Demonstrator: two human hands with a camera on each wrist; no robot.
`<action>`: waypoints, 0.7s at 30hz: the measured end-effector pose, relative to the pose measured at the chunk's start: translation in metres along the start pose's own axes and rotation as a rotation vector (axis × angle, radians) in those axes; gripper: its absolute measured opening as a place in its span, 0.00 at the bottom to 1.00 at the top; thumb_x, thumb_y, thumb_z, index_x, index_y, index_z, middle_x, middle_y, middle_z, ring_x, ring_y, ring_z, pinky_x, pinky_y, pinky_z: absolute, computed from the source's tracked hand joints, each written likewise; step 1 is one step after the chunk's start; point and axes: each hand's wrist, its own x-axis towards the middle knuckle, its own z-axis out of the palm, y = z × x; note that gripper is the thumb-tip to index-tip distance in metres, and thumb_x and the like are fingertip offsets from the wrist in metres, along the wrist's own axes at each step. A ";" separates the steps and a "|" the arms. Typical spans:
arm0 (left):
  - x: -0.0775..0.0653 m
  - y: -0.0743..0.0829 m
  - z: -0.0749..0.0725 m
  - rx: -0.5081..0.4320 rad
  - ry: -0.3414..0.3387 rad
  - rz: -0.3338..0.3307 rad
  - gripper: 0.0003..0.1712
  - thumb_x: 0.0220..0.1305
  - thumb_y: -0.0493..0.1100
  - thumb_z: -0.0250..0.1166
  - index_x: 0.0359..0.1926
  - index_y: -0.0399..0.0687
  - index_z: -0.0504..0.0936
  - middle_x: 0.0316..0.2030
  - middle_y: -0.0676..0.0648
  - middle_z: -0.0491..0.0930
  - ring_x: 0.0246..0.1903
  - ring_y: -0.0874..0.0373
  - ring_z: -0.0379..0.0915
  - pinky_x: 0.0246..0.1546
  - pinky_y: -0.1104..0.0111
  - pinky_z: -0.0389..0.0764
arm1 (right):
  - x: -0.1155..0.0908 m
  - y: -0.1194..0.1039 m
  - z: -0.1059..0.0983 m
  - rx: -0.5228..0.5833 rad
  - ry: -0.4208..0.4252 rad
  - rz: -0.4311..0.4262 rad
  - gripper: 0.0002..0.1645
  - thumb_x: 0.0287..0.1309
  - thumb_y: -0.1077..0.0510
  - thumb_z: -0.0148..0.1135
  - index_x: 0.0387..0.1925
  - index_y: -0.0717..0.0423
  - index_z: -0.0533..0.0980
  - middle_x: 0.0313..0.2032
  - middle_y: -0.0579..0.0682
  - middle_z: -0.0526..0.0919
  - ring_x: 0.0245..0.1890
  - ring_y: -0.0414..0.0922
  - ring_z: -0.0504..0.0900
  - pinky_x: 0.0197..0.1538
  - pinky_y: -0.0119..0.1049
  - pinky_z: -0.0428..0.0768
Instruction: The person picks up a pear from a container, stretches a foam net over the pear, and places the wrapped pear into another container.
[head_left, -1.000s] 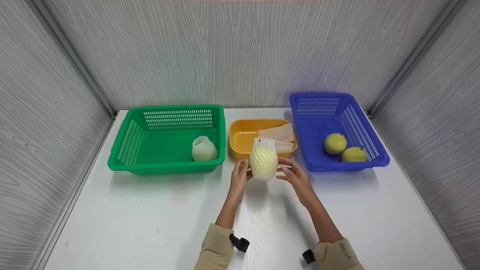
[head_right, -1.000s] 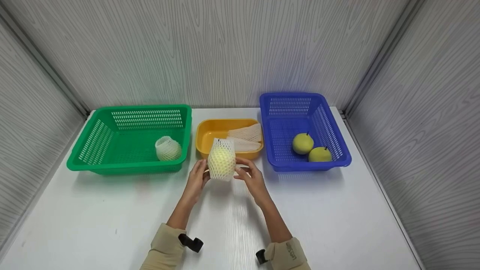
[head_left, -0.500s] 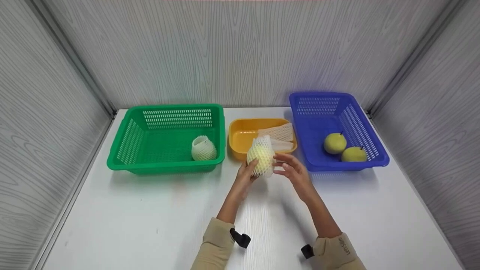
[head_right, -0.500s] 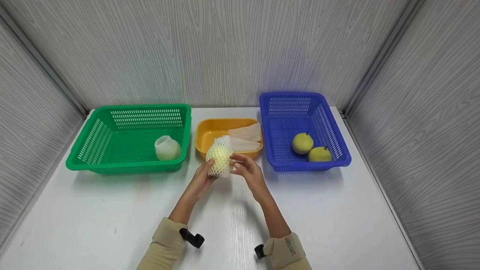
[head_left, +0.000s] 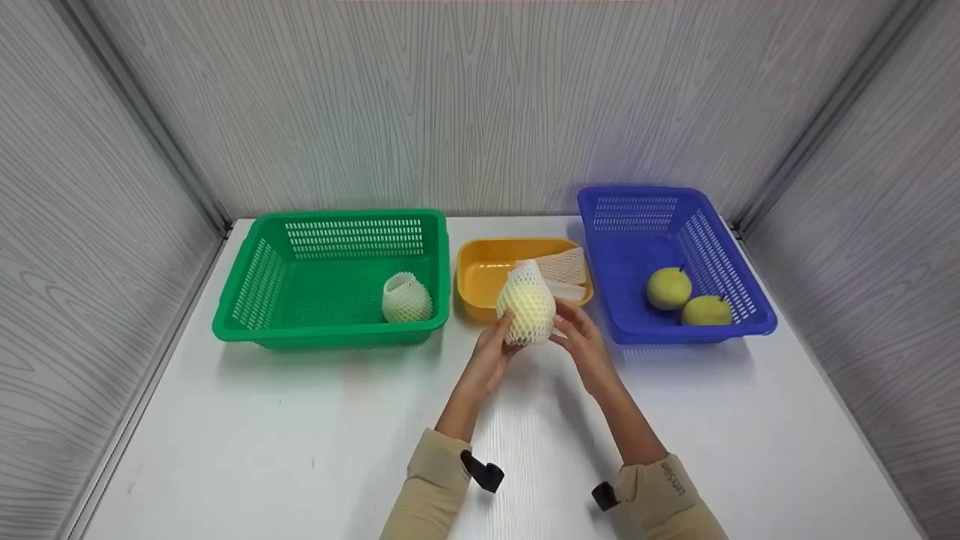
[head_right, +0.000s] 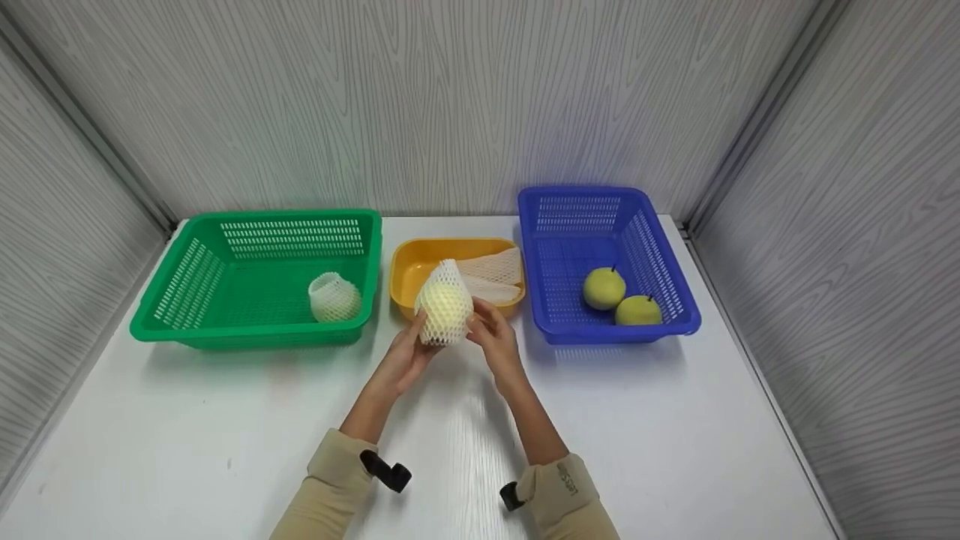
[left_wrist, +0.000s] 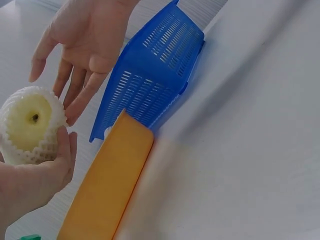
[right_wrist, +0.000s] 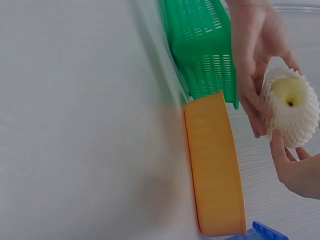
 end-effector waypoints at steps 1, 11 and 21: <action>0.000 0.000 -0.001 0.031 0.003 0.016 0.34 0.69 0.51 0.51 0.65 0.32 0.56 0.57 0.39 0.66 0.56 0.52 0.64 0.56 0.62 0.65 | 0.000 0.000 0.001 0.005 0.004 -0.011 0.28 0.64 0.61 0.52 0.62 0.65 0.61 0.59 0.59 0.64 0.56 0.50 0.65 0.54 0.45 0.69; -0.001 -0.002 -0.007 0.129 0.154 0.126 0.27 0.65 0.43 0.58 0.59 0.34 0.62 0.49 0.42 0.69 0.47 0.55 0.68 0.51 0.64 0.67 | -0.002 0.001 0.002 0.004 0.023 -0.074 0.24 0.65 0.62 0.49 0.61 0.67 0.63 0.57 0.58 0.68 0.52 0.48 0.71 0.52 0.45 0.71; -0.006 -0.001 -0.011 0.047 0.104 0.041 0.26 0.70 0.51 0.49 0.60 0.40 0.59 0.54 0.42 0.66 0.51 0.54 0.65 0.53 0.64 0.67 | -0.005 -0.005 -0.004 -0.004 -0.027 -0.167 0.22 0.65 0.63 0.50 0.57 0.72 0.66 0.55 0.59 0.71 0.51 0.48 0.72 0.50 0.43 0.73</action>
